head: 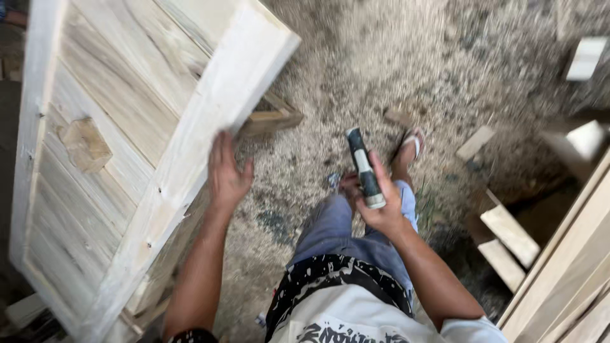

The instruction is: The person uses a hand saw to cut a small piece of wood attached to a larger wooden frame. After cutting, they use a sanding block to smooth the edges of the frame. The person then lifts the frame to inspect the work and continues sanding other edges.

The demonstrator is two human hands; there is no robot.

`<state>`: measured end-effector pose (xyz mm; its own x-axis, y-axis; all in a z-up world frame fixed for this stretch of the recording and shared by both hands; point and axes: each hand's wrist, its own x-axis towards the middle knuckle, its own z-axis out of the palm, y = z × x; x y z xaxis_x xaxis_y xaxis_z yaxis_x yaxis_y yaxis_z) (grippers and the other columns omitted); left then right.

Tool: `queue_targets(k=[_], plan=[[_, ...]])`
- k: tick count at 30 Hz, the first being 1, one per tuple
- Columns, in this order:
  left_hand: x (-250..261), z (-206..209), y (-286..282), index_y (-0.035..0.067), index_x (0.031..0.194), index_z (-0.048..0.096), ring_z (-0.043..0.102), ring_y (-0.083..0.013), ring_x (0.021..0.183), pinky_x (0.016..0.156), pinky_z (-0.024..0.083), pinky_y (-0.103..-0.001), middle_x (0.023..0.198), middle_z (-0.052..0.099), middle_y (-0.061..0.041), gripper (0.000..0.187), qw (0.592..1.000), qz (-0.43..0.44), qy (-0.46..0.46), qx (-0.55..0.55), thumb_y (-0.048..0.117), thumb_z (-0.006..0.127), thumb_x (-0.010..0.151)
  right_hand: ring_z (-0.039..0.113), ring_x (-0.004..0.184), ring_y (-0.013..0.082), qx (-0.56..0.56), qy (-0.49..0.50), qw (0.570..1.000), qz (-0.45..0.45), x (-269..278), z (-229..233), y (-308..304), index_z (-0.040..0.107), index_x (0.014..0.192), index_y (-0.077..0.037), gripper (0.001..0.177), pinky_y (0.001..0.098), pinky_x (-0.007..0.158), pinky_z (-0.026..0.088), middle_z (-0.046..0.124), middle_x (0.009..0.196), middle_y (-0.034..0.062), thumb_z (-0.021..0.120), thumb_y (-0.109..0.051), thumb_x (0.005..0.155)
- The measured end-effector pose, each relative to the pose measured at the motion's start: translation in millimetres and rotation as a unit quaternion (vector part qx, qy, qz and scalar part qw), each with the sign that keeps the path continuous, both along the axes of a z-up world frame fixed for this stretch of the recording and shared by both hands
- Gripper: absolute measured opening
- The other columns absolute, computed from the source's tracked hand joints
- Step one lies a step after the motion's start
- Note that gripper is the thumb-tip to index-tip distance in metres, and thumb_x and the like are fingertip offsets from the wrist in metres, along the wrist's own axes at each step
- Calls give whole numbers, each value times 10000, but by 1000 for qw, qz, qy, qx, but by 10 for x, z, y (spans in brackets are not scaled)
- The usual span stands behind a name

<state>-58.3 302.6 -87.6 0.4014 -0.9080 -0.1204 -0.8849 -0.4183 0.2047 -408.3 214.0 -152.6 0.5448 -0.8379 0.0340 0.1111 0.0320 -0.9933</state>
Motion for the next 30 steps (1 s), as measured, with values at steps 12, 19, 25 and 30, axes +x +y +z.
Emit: queue_targets(k=[12, 19, 25, 30], plan=[[612, -1018, -710, -22, 1647, 81, 201, -353, 1631, 1393, 182, -464, 1714, 195, -244, 806, 967, -98, -233, -35, 279, 641, 1152, 746, 1128, 326, -51, 7, 996, -71, 52, -1321, 437, 261, 1577, 66, 829, 401, 1016, 582, 697, 1211, 238, 588, 145, 820], [467, -943, -711, -60, 1625, 189, 276, -401, 1599, 1367, 246, -456, 1692, 260, -266, 743, 972, -74, -219, -44, 252, 612, 1100, 744, 1124, 349, -38, 16, 998, -51, 195, -1672, 341, 288, 1566, 67, 845, 417, 992, 588, 697, 1223, 258, 605, 159, 789], [427, -971, -753, -53, 1647, 212, 322, -402, 1582, 1352, 286, -449, 1656, 294, -278, 766, 968, -86, -224, -70, 178, 653, 1065, 732, 1079, 337, -106, -4, 994, -34, 439, -1820, 156, 332, 1538, 60, 891, 513, 1086, 509, 737, 1108, 191, 666, 118, 714], [426, -985, -749, -54, 1637, 235, 345, -408, 1571, 1341, 309, -445, 1645, 319, -288, 774, 969, -77, -223, -70, 149, 651, 1017, 722, 1098, 356, -113, -23, 993, -29, 505, -1940, 143, 357, 1516, 64, 898, 537, 1095, 498, 731, 1117, 190, 665, 116, 674]])
